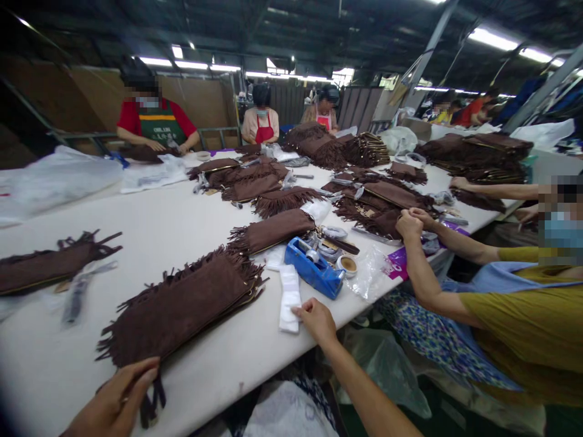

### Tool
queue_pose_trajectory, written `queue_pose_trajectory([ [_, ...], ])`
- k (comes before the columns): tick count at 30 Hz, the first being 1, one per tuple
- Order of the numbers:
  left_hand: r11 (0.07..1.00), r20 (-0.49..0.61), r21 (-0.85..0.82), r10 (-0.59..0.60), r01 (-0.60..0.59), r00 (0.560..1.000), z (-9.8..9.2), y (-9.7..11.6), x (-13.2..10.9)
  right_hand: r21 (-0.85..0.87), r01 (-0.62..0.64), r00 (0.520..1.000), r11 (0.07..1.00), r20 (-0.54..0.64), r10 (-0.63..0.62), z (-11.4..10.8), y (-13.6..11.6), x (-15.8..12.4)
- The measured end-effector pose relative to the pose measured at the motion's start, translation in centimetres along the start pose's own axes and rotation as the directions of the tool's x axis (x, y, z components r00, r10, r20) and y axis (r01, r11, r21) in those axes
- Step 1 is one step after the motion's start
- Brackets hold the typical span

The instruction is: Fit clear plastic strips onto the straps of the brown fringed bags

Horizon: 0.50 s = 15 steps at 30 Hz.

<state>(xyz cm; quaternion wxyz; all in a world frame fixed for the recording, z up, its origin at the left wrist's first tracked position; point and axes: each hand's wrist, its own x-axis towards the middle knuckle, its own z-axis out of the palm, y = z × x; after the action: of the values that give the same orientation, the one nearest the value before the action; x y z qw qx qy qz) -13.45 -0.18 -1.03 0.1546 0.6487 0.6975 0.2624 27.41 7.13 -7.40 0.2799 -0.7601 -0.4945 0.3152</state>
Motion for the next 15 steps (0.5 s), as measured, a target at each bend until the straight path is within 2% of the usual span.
queue_pose_trajectory([
  [3,0.988,0.165,-0.136,0.089,-0.067,0.982,3.5,5.4,1.7,0.092,-0.021,0.998,0.996,0.053,0.016,0.9,0.5,0.6],
  [7,0.957,0.287,-0.262,0.199,-0.123,0.937,7.6,10.9,3.0,0.204,-0.052,0.988,0.978,0.155,0.021,0.4,1.0,0.9],
  [9,0.942,0.295,-0.298,0.244,-0.154,0.924,9.6,12.8,3.5,0.234,-0.077,0.976,0.969,0.218,0.025,-0.1,1.3,1.0],
  [12,0.916,0.250,-0.329,0.321,-0.232,0.913,12.7,15.4,4.3,0.248,-0.100,0.956,0.964,0.292,0.024,-0.6,1.8,1.1],
  [15,0.877,0.228,-0.326,0.436,-0.354,0.870,15.8,17.4,5.0,0.258,-0.095,0.945,0.961,0.326,0.006,-1.1,2.0,1.2],
])
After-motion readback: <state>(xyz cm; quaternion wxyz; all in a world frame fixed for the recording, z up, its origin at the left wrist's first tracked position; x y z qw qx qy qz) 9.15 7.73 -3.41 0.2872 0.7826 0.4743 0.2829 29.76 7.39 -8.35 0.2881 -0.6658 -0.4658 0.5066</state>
